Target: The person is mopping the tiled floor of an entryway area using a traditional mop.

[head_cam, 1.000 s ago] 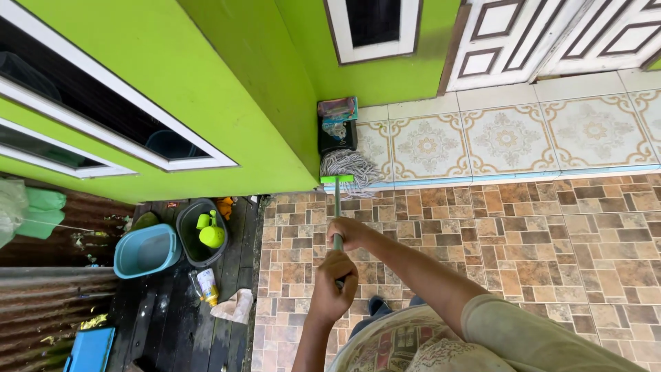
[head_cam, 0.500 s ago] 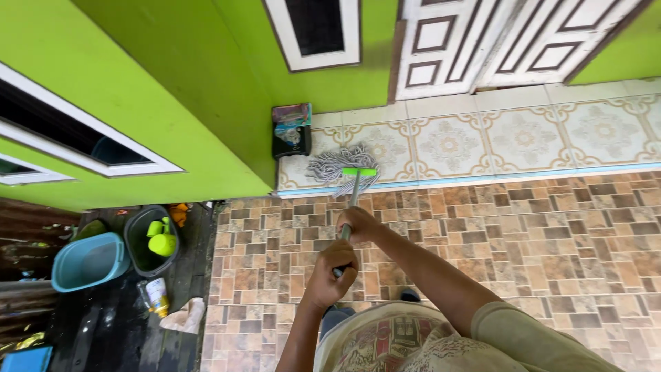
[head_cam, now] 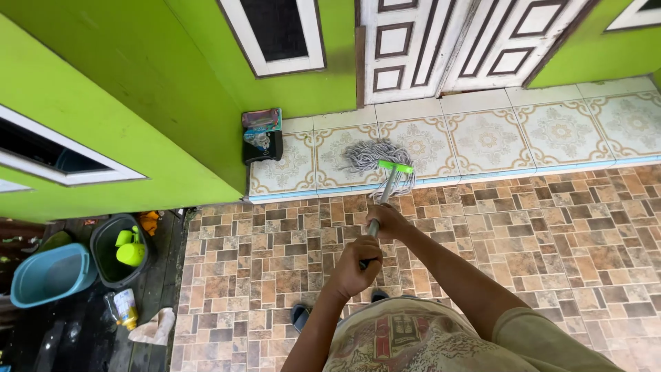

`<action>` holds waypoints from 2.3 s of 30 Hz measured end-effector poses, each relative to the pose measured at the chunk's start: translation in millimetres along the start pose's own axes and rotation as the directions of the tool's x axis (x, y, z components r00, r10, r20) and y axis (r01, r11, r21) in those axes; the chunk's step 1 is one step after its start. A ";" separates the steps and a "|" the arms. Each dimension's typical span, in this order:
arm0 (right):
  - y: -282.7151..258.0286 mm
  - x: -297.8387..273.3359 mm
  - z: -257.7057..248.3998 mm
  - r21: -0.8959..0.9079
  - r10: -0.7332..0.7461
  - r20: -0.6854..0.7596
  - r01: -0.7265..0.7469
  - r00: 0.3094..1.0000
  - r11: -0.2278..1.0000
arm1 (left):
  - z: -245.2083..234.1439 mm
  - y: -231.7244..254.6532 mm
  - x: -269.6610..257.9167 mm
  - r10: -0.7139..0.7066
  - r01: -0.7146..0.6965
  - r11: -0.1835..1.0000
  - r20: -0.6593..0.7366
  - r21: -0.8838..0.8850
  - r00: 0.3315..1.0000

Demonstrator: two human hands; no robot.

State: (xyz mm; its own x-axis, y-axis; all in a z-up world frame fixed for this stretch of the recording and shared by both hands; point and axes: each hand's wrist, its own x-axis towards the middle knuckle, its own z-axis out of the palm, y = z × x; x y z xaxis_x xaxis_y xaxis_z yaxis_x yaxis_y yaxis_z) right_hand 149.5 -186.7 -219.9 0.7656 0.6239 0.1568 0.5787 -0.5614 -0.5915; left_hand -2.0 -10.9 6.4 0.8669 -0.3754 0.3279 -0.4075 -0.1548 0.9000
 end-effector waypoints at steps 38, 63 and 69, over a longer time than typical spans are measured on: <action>-135.8 -13.8 22.6 0.250 -0.076 0.188 0.027 0.979 0.968 | 5.7 69.3 -60.4 -0.176 0.192 0.981 -0.257 0.039 0.950; -230.2 34.6 106.6 0.176 -0.140 0.219 0.102 0.966 0.979 | -87.5 77.9 -153.1 -0.273 0.307 0.951 -0.391 0.026 0.879; -311.0 89.6 186.8 0.171 -0.266 0.304 0.222 0.915 0.960 | -165.5 78.7 -220.2 -0.266 0.348 0.934 -0.495 0.079 0.827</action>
State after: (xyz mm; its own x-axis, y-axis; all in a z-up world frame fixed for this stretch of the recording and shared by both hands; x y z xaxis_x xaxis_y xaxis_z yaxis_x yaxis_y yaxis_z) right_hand -14.5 145.3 -169.6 0.4614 0.8851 0.0602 0.6773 -0.3076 -0.6684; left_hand -177.5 210.8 52.6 0.9676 0.1828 0.1740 -0.1020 -0.3476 0.9321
